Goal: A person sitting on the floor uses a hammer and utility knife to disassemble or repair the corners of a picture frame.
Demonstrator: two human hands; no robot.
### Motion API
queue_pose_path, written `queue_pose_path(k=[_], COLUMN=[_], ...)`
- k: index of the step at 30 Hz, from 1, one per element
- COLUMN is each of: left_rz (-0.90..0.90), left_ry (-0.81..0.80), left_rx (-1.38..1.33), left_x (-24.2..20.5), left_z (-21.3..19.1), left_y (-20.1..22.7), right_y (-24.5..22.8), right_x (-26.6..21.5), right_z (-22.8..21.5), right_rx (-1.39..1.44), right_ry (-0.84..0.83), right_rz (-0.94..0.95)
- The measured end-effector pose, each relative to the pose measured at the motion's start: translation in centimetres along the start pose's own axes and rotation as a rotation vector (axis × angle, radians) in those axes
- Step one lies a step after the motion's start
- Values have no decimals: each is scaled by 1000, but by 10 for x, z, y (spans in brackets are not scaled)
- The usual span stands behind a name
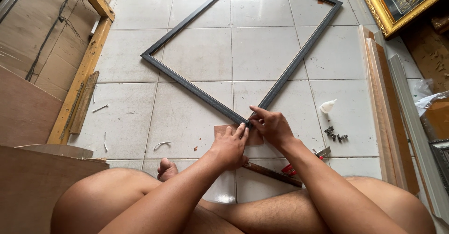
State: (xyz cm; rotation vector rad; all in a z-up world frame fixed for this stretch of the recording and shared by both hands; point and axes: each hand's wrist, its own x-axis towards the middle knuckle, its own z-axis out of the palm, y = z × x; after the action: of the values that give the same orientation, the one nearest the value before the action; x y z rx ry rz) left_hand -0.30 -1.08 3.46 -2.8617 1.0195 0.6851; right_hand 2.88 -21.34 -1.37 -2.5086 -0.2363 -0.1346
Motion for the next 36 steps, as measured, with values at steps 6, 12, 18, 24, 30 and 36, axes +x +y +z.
queue_pose_path(k=[6,12,18,24,30,36], left_rz=[10,-139,-195,-133,-78,-66], left_ry=[34,95,85,168,208,111], left_rx=[-86,-139,-296,-446,-246,-113], left_x=[4,16,-17,-33,-17,-10], left_z=[3,21,4,-12,6,12], left_y=[-15,-43,-35,-26,-27,-28], right_y=[-29,-80,-73,-43,-42,-43], right_x=[-22,-75,-76,-70,-63,-55], right_z=[-35,-23,-16,-53,-65,-56], right_rx=[-25,-281,-271,-102,-88,-74], right_ry=[-226,-415,-334,-221,-135,-83], right_rz=[173,-16,-45,291,479,475])
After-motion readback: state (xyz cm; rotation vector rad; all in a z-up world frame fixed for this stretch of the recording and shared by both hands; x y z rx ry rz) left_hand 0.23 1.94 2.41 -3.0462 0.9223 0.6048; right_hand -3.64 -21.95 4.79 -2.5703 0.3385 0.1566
